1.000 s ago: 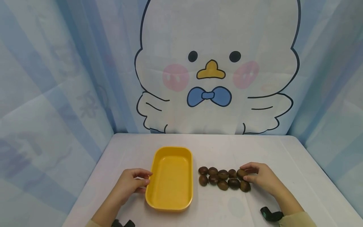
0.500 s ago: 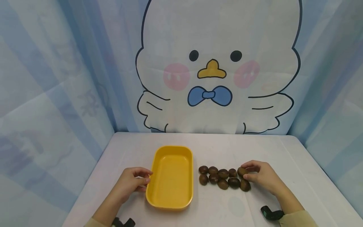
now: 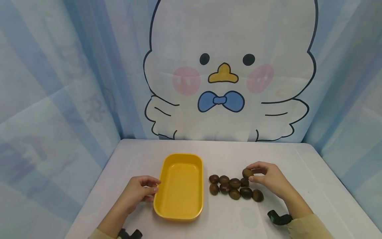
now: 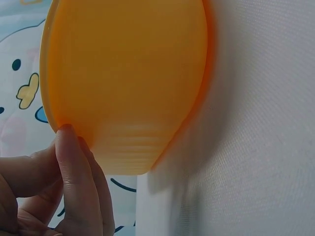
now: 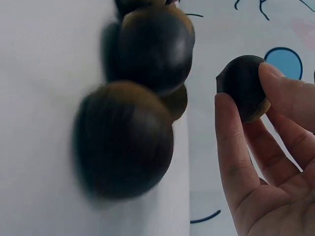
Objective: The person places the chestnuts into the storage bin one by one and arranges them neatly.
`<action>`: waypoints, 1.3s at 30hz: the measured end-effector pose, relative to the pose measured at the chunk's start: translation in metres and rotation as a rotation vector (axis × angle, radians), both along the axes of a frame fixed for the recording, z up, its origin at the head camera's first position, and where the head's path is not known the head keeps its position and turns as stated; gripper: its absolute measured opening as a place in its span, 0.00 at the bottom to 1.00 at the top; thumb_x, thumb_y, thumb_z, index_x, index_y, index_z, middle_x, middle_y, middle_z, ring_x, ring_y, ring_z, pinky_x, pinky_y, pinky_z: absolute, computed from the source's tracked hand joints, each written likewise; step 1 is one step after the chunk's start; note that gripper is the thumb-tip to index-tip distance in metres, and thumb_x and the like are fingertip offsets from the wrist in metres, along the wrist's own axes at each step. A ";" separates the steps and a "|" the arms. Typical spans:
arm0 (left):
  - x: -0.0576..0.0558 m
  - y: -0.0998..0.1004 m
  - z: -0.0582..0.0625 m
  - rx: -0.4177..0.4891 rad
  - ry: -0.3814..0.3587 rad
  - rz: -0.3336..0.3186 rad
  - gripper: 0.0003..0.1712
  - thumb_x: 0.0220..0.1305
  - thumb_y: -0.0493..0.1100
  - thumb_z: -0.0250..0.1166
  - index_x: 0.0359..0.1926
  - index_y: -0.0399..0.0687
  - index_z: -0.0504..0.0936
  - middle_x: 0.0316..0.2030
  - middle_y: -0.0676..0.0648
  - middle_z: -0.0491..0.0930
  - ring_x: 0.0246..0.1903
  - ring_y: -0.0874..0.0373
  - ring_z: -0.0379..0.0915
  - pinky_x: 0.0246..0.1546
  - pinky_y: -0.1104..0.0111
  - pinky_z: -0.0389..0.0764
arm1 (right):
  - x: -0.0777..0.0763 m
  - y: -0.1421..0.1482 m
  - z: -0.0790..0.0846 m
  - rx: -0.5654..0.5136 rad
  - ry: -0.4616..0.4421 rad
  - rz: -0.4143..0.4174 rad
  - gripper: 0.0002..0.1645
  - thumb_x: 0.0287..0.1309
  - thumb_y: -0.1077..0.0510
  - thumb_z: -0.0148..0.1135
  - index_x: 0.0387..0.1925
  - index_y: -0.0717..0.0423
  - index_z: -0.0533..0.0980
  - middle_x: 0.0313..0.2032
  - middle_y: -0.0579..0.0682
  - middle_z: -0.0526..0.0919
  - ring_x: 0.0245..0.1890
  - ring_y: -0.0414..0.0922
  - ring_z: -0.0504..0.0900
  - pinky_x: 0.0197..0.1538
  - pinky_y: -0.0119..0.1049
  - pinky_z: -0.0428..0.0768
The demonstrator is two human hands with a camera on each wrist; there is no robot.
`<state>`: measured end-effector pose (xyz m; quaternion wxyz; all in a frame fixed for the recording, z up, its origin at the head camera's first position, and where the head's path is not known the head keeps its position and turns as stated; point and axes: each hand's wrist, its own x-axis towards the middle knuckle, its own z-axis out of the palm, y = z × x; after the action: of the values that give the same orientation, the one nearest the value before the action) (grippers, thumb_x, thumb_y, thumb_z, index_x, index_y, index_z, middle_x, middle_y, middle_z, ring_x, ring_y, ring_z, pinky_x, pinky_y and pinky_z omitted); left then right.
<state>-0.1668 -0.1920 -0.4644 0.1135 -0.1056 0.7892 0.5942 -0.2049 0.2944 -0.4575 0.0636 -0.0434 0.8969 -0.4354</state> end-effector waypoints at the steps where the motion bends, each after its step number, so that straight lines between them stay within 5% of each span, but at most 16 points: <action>1: 0.000 0.000 0.000 0.000 0.000 0.000 0.14 0.65 0.30 0.74 0.51 0.37 0.90 0.38 0.46 0.85 0.29 0.56 0.80 0.28 0.65 0.91 | -0.001 -0.003 0.001 -0.011 0.007 0.007 0.24 0.62 0.52 0.78 0.59 0.51 0.84 0.60 0.55 0.88 0.67 0.61 0.81 0.64 0.63 0.84; 20: -0.001 0.001 0.000 -0.008 -0.024 0.005 0.14 0.65 0.30 0.74 0.52 0.38 0.89 0.39 0.45 0.85 0.29 0.55 0.82 0.30 0.64 0.91 | -0.025 -0.068 0.023 -0.086 0.110 0.122 0.20 0.63 0.53 0.76 0.56 0.47 0.85 0.56 0.49 0.89 0.66 0.57 0.82 0.70 0.69 0.78; 39: -0.001 0.001 0.003 -0.016 -0.026 0.008 0.13 0.65 0.30 0.74 0.51 0.38 0.90 0.38 0.45 0.85 0.29 0.55 0.81 0.28 0.65 0.90 | -0.044 -0.139 0.039 -0.153 0.119 0.228 0.18 0.62 0.56 0.77 0.53 0.43 0.87 0.53 0.44 0.90 0.61 0.51 0.84 0.69 0.59 0.83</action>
<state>-0.1676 -0.1913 -0.4610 0.1206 -0.1172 0.7919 0.5871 -0.2494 0.1558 -0.4187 0.0557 -0.1757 0.8526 -0.4889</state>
